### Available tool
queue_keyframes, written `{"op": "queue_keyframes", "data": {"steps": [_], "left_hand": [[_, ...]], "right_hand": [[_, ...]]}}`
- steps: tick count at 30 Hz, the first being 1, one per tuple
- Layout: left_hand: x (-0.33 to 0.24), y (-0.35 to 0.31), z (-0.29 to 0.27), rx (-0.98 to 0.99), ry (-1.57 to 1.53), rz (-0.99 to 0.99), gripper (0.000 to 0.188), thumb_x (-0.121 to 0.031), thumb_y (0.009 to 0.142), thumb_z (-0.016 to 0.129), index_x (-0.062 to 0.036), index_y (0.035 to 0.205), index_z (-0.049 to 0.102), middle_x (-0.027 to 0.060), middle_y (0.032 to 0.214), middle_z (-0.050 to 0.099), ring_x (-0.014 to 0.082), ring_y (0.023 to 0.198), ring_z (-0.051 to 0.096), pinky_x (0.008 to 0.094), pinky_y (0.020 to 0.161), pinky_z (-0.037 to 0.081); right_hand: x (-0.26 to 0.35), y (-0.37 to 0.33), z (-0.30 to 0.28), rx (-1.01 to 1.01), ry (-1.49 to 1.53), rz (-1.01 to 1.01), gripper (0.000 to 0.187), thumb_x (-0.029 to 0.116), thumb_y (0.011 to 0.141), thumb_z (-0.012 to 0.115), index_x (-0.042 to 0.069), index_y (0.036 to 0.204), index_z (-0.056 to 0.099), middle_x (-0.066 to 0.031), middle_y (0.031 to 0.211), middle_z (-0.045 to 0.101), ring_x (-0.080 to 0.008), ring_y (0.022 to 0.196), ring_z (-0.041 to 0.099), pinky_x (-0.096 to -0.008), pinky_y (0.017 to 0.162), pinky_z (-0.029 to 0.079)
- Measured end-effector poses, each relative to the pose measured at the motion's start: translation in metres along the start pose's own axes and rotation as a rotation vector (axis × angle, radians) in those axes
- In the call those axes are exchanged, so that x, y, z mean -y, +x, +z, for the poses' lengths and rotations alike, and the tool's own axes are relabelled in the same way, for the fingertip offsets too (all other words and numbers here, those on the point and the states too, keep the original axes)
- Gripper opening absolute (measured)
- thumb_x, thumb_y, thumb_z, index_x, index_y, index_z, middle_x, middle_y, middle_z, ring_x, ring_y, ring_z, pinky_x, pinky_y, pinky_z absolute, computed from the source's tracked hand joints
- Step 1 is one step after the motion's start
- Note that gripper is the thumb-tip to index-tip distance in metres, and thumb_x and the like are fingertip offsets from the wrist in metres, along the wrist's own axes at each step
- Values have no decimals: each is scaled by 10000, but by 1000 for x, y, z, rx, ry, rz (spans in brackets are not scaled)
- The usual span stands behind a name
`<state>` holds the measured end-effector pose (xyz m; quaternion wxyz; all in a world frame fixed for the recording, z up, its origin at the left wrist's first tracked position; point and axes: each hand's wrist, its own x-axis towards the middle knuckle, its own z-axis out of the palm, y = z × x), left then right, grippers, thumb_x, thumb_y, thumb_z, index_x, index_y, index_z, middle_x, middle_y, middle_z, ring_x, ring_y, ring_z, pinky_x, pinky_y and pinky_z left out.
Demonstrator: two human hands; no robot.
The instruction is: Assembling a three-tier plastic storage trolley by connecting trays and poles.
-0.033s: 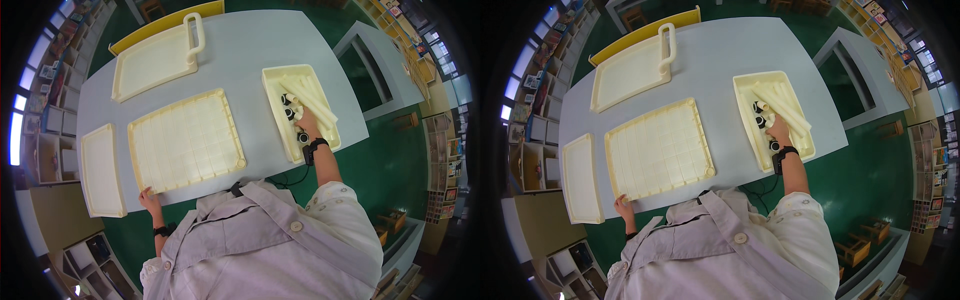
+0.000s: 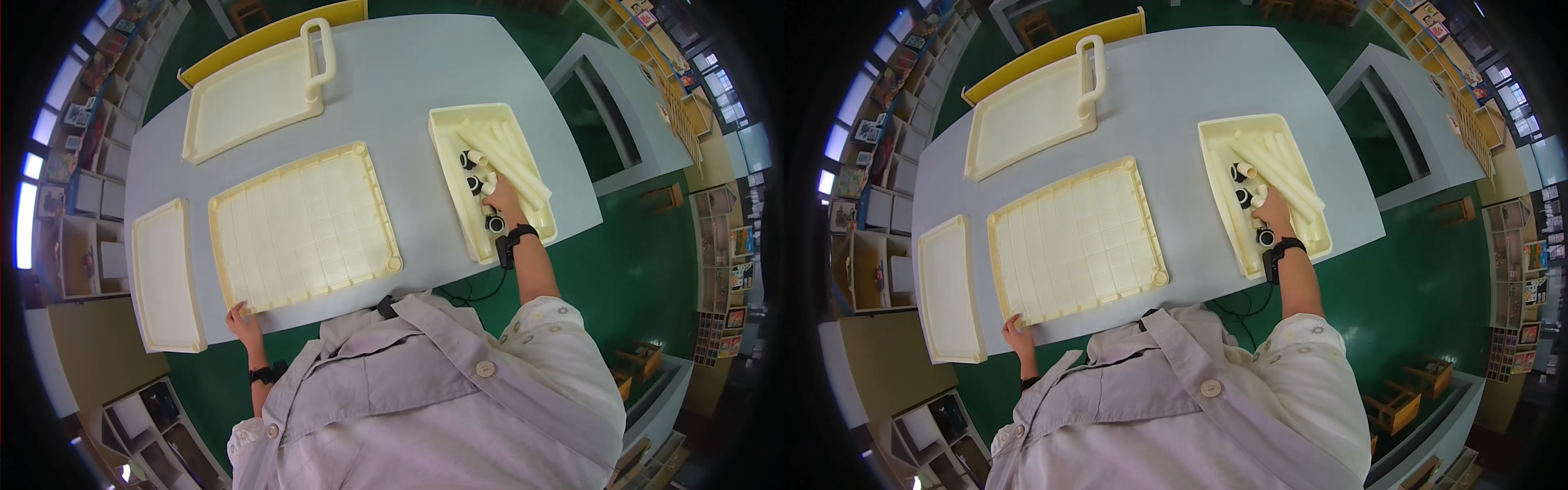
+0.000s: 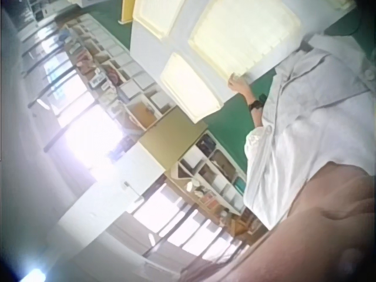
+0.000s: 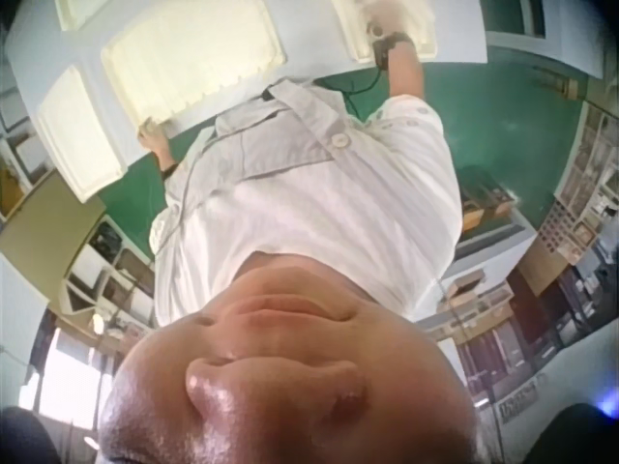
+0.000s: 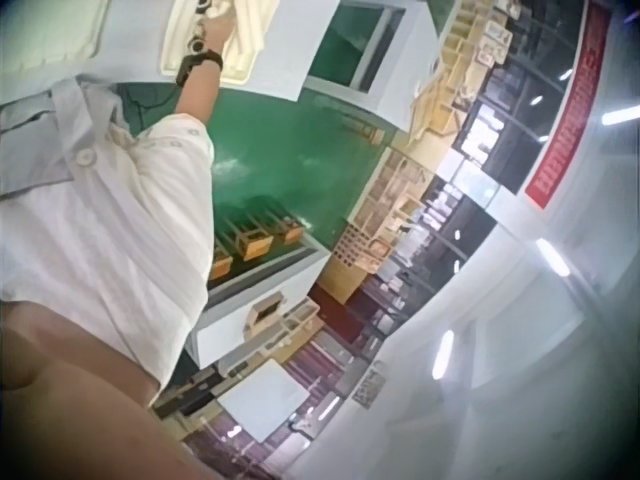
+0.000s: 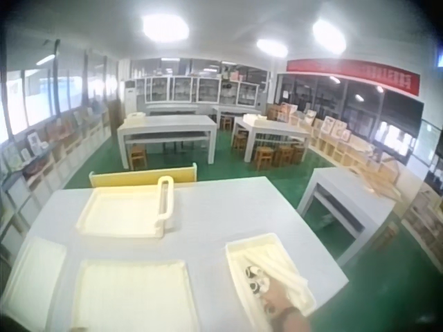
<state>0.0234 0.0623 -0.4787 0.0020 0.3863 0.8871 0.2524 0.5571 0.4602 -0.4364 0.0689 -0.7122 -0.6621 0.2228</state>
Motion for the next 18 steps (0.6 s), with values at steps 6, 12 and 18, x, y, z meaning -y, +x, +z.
{"op": "queue_keyframes", "data": {"steps": [6,12,18], "left_hand": [[-19,22,-15,-95,-42,-25,418,-11,618,563,-36,1030,500,167,1054,458,331,996,404,414,866,324],[-62,54,-56,-115,-128,86,425,-10,670,536,-18,1085,444,174,1061,451,342,1028,389,405,898,302],[-105,87,-79,69,-316,350,364,-8,719,531,-37,1076,465,132,1050,502,284,1012,463,374,871,356]], "right_hand": [[6,-26,-15,-65,57,74,713,119,489,717,15,1122,406,-207,908,592,-353,856,578,-386,722,471],[35,-61,-38,-317,5,94,632,123,574,705,106,1117,382,-186,909,595,-360,857,573,-429,685,465],[92,-106,-63,-426,8,-82,617,121,614,682,122,1149,374,-170,888,602,-353,832,573,-429,661,454]]}}
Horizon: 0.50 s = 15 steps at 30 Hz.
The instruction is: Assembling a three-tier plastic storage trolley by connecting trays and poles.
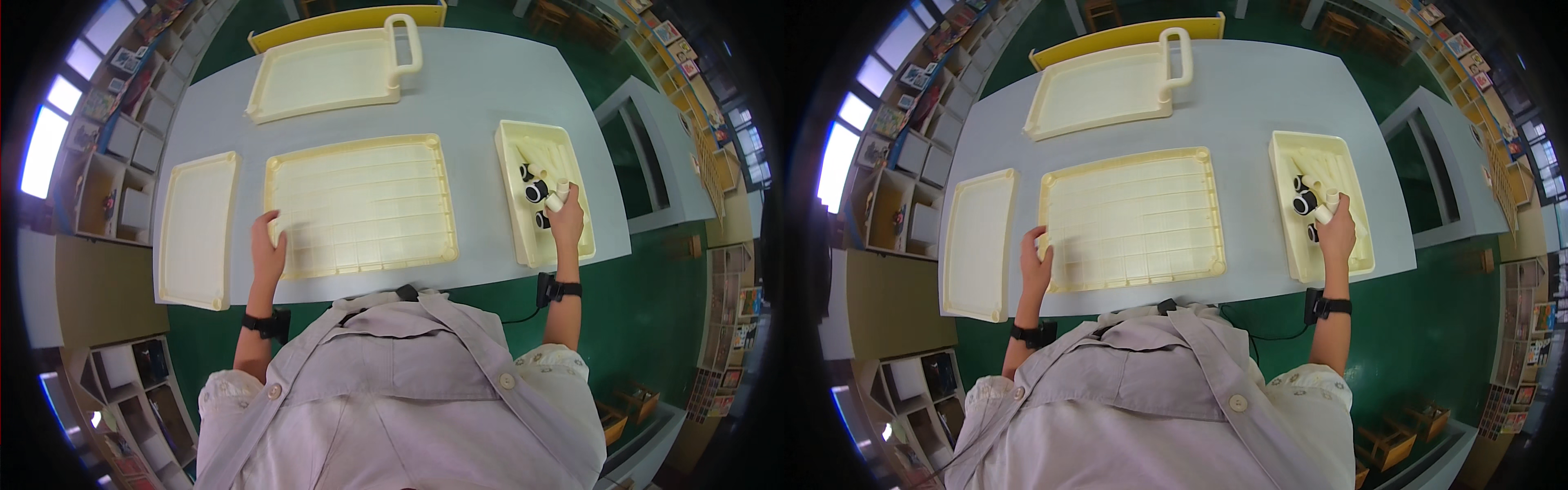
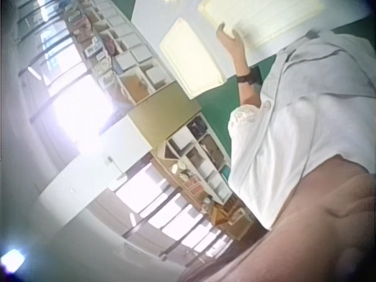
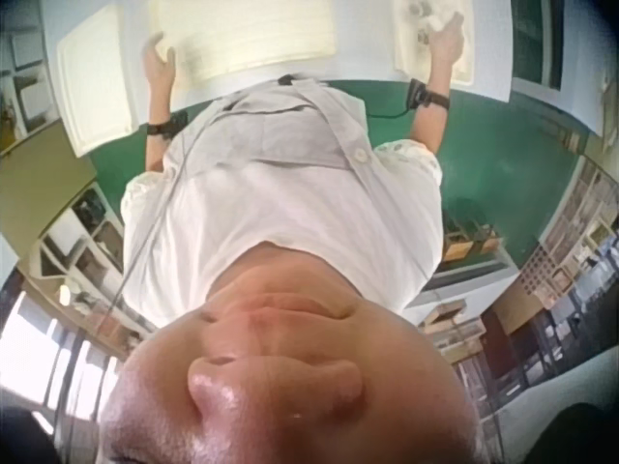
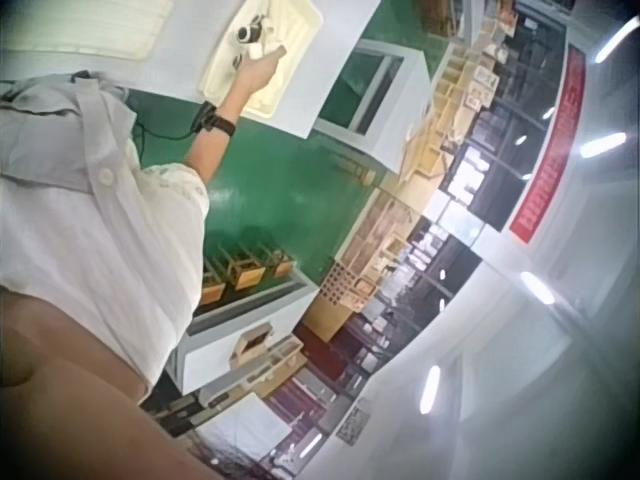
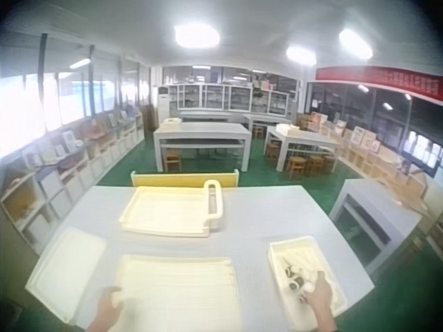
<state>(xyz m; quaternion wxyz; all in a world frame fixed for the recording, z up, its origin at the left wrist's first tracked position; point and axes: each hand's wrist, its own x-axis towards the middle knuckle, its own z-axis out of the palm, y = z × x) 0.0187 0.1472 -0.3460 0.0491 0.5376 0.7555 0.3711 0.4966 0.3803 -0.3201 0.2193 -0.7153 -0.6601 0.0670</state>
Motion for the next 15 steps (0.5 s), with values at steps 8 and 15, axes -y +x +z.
{"op": "queue_keyframes", "data": {"steps": [8,15], "left_hand": [[-91,34,35,507,-361,22,477,-200,745,637,-116,1158,414,67,1028,557,186,918,546,347,758,435],[-96,23,54,496,-426,-85,478,-265,671,718,-31,1038,521,102,899,599,153,825,575,259,737,445]], "right_hand": [[148,-72,42,322,590,-383,594,105,593,708,74,1102,402,-179,867,595,-361,818,575,-397,677,458],[211,-121,94,573,703,-637,633,138,570,722,118,1107,388,-172,848,600,-371,815,577,-397,679,463]]}}
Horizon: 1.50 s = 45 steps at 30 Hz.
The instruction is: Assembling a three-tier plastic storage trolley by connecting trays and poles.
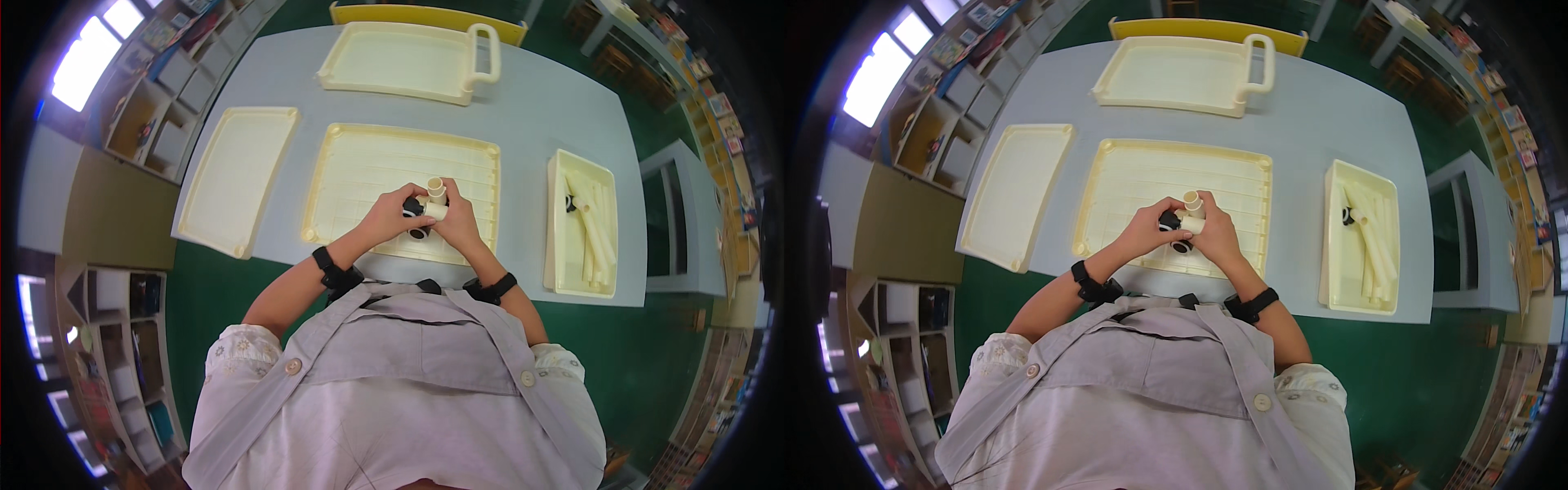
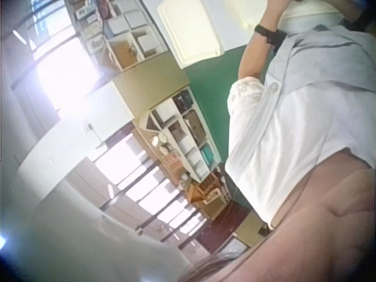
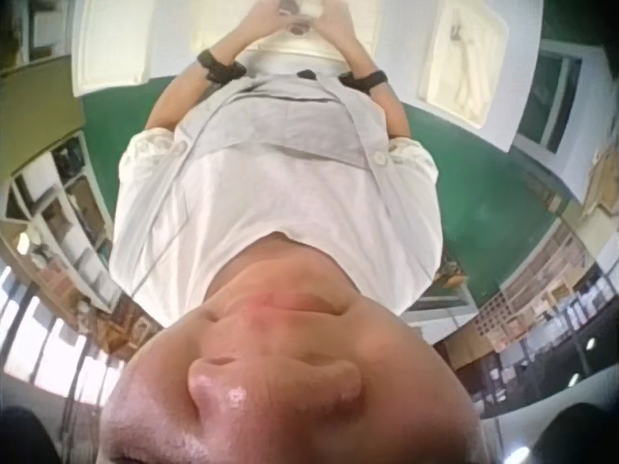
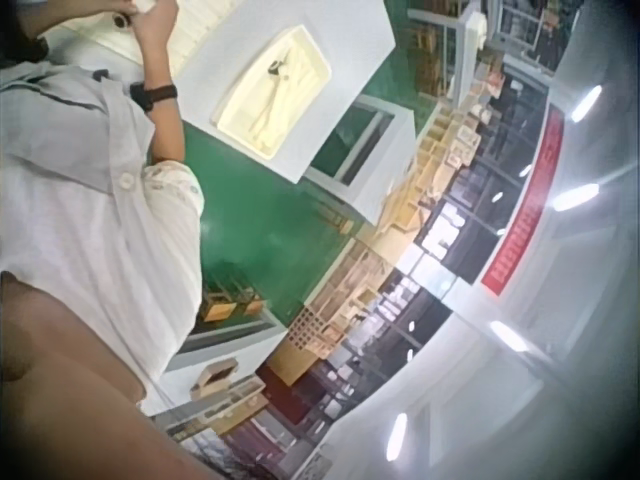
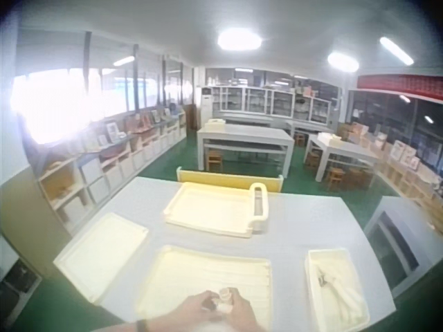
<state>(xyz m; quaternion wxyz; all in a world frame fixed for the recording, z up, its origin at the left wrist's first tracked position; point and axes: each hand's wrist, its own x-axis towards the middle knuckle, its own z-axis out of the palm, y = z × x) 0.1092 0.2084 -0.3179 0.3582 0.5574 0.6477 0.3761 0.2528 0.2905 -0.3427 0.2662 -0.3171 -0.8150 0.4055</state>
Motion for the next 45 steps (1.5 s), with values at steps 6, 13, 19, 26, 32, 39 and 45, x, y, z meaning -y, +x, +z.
{"op": "queue_keyframes", "data": {"steps": [6,13,19,26,32,39,45], "left_hand": [[34,-22,1,-159,16,-148,351,-272,646,737,-28,864,611,67,755,624,142,701,590,252,683,456],[57,-51,-5,-306,14,-122,348,-241,655,735,-40,911,610,62,815,627,128,733,589,250,687,454],[89,-85,-79,-430,132,-171,341,-221,651,729,-64,931,613,49,788,617,118,697,571,250,646,450],[125,-134,-136,-262,541,-528,367,-320,598,711,-91,872,627,78,785,623,226,732,586,323,650,461],[125,-124,-137,-237,576,-552,350,-326,596,705,-101,853,630,68,792,626,231,763,588,329,664,464],[116,-119,-135,-163,634,-564,353,-339,604,707,-99,849,626,59,770,622,226,741,589,327,637,463],[97,-100,-122,-99,850,-573,299,-331,646,659,-94,824,626,75,774,625,250,737,597,357,626,470]], "right_hand": [[-11,7,34,170,48,52,662,142,564,725,130,1124,373,-181,868,602,-361,806,585,-392,653,472],[-7,4,55,232,92,53,707,121,564,737,156,1165,366,-148,824,609,-310,781,604,-354,647,473],[-14,0,47,189,140,51,794,90,551,746,172,1230,344,-103,752,584,-211,706,586,-297,655,464],[-46,-14,47,233,208,139,340,72,630,675,52,957,584,-41,745,574,-133,667,557,-247,610,448],[-48,-25,47,250,149,-14,232,60,660,645,40,887,600,-60,741,565,-164,688,548,-259,643,440],[-46,-26,42,323,113,-97,258,44,662,609,77,918,602,-79,811,564,-221,766,556,-292,702,448],[-44,-22,41,435,12,-227,288,62,667,586,84,955,586,-91,871,558,-250,866,527,-329,774,429]]}}
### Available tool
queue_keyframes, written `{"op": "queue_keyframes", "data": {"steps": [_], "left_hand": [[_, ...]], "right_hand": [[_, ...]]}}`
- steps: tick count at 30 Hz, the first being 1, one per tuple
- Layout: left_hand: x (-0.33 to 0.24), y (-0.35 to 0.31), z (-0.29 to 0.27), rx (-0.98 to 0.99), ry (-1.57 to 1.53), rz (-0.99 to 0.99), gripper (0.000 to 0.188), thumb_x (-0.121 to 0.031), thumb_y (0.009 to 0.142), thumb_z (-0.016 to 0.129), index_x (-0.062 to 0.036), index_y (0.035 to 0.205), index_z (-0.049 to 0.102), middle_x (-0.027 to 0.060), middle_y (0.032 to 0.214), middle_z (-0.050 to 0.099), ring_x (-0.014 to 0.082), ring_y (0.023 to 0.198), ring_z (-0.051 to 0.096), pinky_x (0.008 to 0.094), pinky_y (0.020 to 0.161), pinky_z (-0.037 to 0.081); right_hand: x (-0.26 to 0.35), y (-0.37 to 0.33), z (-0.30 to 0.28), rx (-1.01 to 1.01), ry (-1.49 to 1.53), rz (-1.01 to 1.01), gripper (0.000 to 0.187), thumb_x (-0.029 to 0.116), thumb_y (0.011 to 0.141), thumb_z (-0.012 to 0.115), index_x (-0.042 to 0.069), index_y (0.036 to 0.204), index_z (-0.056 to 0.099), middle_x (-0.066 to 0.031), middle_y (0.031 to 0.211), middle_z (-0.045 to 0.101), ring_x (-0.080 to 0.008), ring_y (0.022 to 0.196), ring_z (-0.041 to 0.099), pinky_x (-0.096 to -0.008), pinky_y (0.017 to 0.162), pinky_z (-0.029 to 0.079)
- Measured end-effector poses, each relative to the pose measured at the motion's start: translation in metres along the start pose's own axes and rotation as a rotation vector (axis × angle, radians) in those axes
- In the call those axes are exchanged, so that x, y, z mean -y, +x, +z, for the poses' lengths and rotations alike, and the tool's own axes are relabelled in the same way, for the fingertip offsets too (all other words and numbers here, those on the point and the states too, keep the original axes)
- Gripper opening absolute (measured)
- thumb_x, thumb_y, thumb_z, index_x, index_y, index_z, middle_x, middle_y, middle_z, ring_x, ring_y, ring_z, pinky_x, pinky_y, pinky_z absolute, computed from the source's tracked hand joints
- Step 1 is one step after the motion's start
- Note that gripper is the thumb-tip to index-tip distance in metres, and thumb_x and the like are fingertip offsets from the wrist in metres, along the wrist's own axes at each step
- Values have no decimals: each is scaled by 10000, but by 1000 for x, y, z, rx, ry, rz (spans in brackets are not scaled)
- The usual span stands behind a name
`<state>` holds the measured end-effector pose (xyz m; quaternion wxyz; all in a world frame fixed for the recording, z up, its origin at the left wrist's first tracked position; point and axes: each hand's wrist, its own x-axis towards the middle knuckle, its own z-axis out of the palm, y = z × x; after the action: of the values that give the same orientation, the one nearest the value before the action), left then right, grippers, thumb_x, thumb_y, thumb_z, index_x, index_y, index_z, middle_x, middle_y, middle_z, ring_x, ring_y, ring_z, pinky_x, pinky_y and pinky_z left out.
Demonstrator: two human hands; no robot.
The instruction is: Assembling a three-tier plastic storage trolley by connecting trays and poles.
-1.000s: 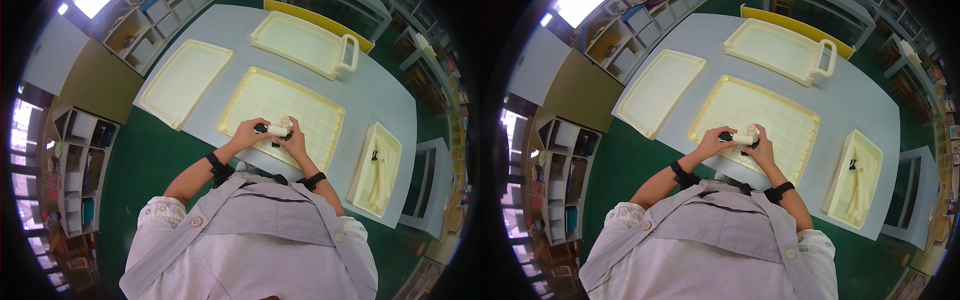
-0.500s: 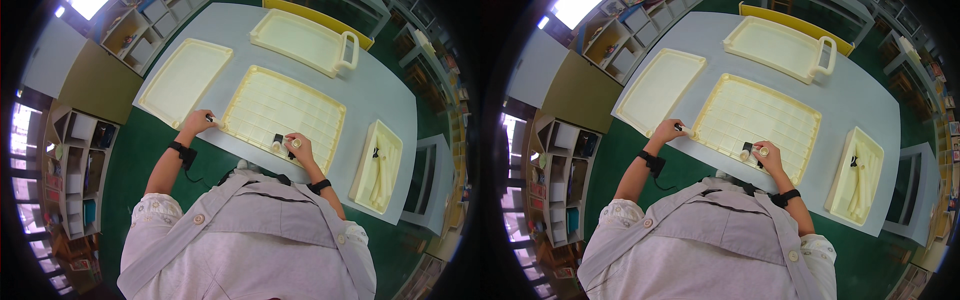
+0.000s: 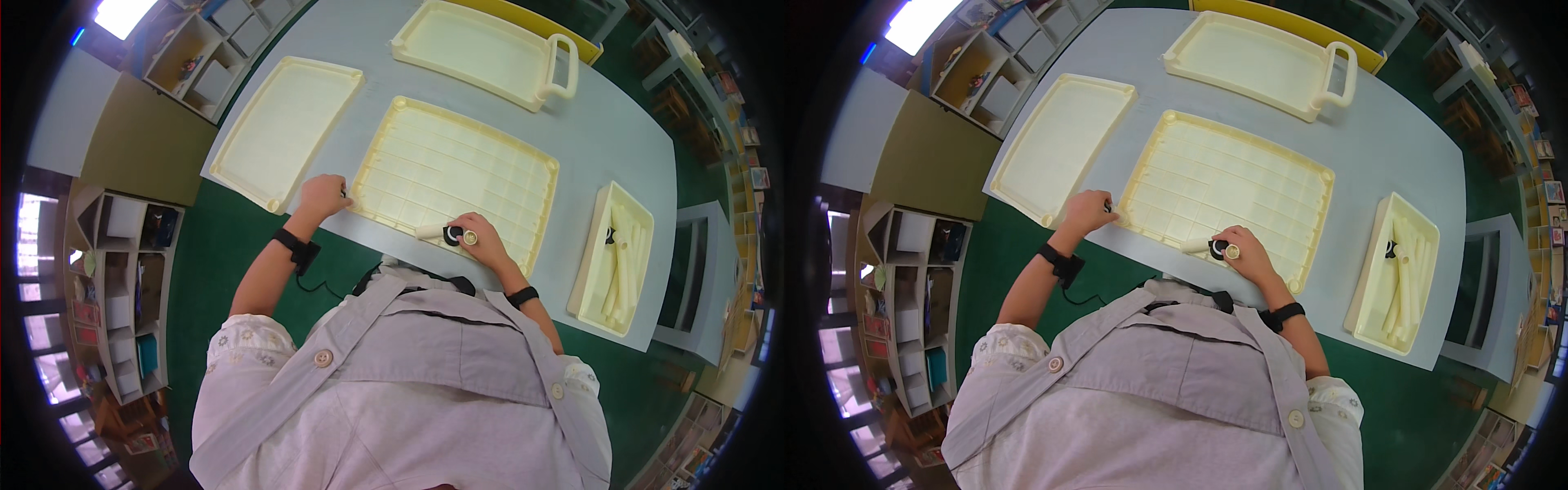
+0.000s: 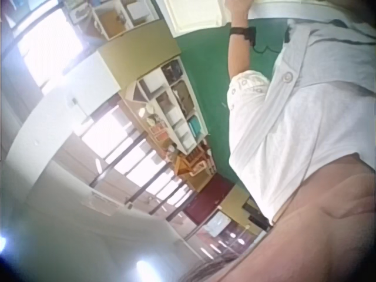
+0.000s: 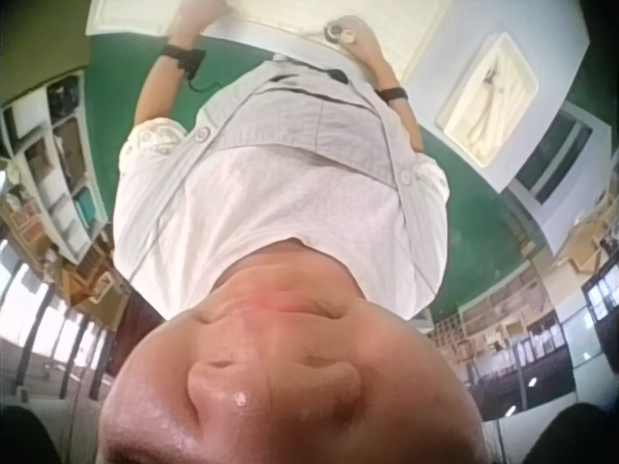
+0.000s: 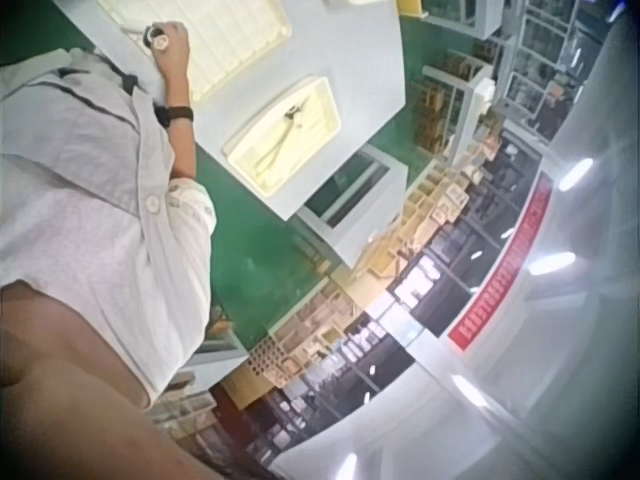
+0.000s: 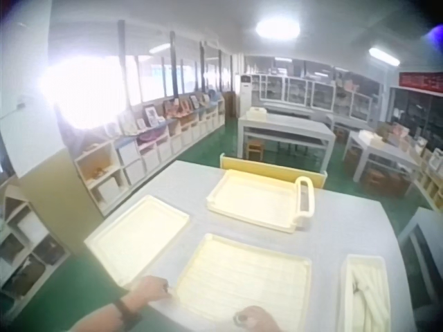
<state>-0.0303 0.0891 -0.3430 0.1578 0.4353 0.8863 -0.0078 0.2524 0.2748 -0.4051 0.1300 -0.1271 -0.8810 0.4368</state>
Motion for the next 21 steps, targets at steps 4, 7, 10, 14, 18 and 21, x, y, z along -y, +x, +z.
{"op": "queue_keyframes", "data": {"steps": [4,7,10,14,18,21], "left_hand": [[-16,4,19,-22,243,46,265,-322,661,638,-91,790,619,97,757,622,263,729,601,364,623,476],[-19,2,15,13,207,40,183,-224,665,592,-84,774,637,116,750,623,264,715,609,360,604,481],[-14,6,16,49,226,21,178,-222,659,596,-83,762,640,109,748,625,257,710,612,352,596,483],[-16,7,19,69,293,19,257,-309,675,621,-80,793,626,108,780,620,257,749,603,353,619,480],[-36,7,15,73,535,60,375,-375,709,610,-88,949,582,120,1024,549,234,978,516,349,743,450],[-65,10,31,-349,397,441,421,-324,716,619,-97,1056,520,97,1100,480,233,1056,443,352,806,422]], "right_hand": [[-9,2,-3,3,26,35,259,71,669,596,72,928,590,-91,875,564,-250,855,534,-323,759,433],[-14,-1,-6,-39,75,78,224,103,676,613,61,895,596,-90,862,574,-253,829,543,-316,740,437],[-18,0,-9,-58,102,113,205,138,682,633,57,867,602,-94,844,582,-252,802,553,-312,725,440],[-18,-14,-10,-95,91,200,205,178,684,652,66,850,606,-101,814,576,-248,783,557,-313,707,442],[-17,-23,-27,-179,-49,277,230,271,694,649,86,826,615,-103,780,541,-263,760,545,-332,674,437],[-11,-41,-45,-270,-128,363,263,345,709,623,107,820,625,-102,764,507,-272,752,535,-355,660,432]]}}
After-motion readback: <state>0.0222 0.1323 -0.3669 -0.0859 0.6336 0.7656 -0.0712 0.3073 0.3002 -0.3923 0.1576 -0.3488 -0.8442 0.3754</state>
